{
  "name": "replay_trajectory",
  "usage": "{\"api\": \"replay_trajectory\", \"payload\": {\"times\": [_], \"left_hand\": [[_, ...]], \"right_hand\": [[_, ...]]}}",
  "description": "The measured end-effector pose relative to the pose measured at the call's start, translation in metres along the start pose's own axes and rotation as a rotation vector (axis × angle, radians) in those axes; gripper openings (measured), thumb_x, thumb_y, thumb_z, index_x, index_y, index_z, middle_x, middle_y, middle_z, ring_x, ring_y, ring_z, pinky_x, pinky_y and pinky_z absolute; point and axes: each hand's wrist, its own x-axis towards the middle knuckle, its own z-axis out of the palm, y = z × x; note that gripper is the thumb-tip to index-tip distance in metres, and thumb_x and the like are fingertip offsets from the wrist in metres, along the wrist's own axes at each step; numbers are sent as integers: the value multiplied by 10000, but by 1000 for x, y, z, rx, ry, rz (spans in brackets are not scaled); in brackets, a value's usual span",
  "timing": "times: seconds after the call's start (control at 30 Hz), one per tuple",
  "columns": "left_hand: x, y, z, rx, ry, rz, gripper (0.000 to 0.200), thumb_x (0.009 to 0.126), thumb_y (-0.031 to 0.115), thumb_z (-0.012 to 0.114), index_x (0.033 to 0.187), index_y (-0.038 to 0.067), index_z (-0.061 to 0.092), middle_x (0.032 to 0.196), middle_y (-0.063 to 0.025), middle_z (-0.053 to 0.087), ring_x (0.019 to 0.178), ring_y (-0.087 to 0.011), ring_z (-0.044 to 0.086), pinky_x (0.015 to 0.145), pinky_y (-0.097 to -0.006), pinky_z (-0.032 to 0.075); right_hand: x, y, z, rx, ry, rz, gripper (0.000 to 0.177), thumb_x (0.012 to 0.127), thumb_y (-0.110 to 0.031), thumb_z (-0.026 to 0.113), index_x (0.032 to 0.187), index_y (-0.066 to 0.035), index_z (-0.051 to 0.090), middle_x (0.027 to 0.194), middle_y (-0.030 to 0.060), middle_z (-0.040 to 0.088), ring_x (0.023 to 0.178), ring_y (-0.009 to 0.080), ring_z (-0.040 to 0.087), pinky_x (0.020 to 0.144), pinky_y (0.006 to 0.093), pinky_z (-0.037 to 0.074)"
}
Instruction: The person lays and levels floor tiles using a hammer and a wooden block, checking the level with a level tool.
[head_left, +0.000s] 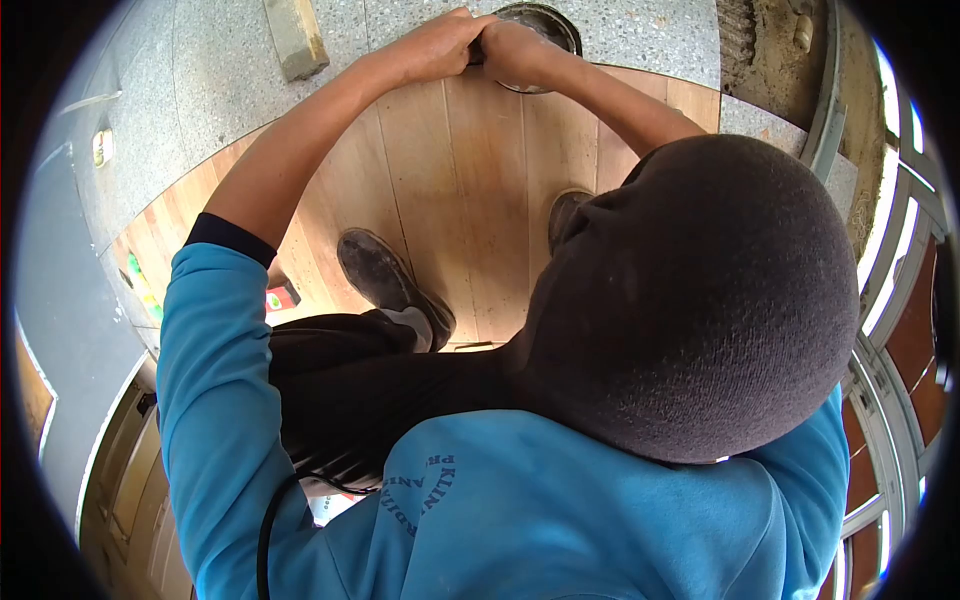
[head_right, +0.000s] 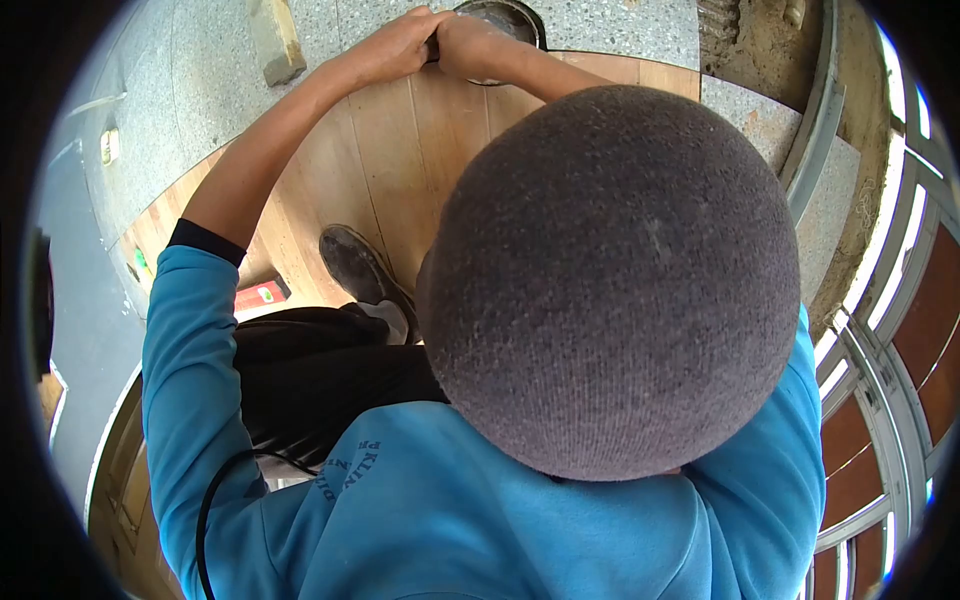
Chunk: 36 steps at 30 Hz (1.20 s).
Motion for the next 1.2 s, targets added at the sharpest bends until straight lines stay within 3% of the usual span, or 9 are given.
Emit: {"api": "replay_trajectory", "payload": {"times": [0.2, 0.27, 0.4, 0.5, 0.73, 0.83, 0.93, 1.03, 1.2], "left_hand": [[-5, 9, -3, -35, -28, -51, 263, 899, 78, 600, 1153, 118, 658, 998, -178, 607, 976, -351, 618, 882, -448, 494], [-2, 3, -4, -10, -30, 72, 213, 886, 94, 614, 1090, 116, 672, 962, -168, 608, 968, -354, 614, 874, -453, 492], [3, 7, -20, 57, -162, 59, 330, 820, 309, 769, 1114, 160, 751, 1011, -256, 686, 1008, -422, 655, 916, -507, 527], [1, 16, -26, 44, -126, 90, 281, 842, 266, 747, 1089, 132, 746, 993, -255, 680, 974, -428, 650, 879, -522, 521], [-3, 11, -17, -2, -90, 107, 226, 857, 238, 741, 1062, 143, 743, 949, -241, 668, 974, -418, 627, 872, -499, 508], [-4, 14, -18, -2, -93, 88, 206, 866, 227, 738, 1055, 145, 739, 938, -229, 663, 971, -417, 618, 865, -501, 502], [-1, 9, -16, 36, -95, 141, 180, 873, 213, 731, 1038, 141, 733, 938, -218, 660, 960, -415, 612, 845, -503, 498], [-2, 3, -16, 70, -69, 158, 155, 874, 200, 728, 1014, 134, 727, 933, -212, 663, 954, -411, 611, 826, -507, 495], [1, 4, -19, 21, -118, 150, 149, 860, 182, 717, 999, 130, 725, 902, -209, 679, 922, -404, 615, 817, -510, 500]], "right_hand": [[-21, 10, -11, 318, -106, 102, 386, 883, -359, 778, 938, 22, 748, 869, 184, 754, 638, 271, 736, 667, 389, 599], [-25, 11, -7, 314, -96, 155, 456, 893, -431, 771, 889, 24, 756, 862, 175, 751, 610, 254, 727, 663, 385, 589], [-30, 15, 0, 153, -39, 34, 429, 891, -426, 731, 898, 1, 774, 852, 174, 749, 719, 307, 734, 752, 413, 573], [-31, 28, 12, -27, 44, -84, 338, 847, -362, 720, 908, -37, 792, 872, 197, 745, 878, 369, 717, 845, 447, 547], [-43, 19, -6, 67, -31, 37, 319, 808, -337, 723, 905, -42, 797, 890, 201, 745, 861, 359, 723, 836, 439, 553], [-42, 16, -15, -36, -117, 53, 305, 801, -314, 713, 930, -52, 800, 909, 205, 748, 862, 355, 724, 842, 436, 557], [-43, 24, -6, 71, -50, 98, 318, 812, -297, 690, 1006, -68, 795, 956, 214, 751, 885, 358, 726, 866, 445, 559], [-40, 38, 24, 145, 273, -118, 342, 831, -289, 666, 1082, -89, 783, 977, 227, 748, 913, 363, 727, 882, 453, 561], [-46, 30, 19, 124, 191, -58, 365, 859, -316, 654, 1141, -117, 774, 988, 215, 747, 923, 374, 724, 875, 460, 563]]}}
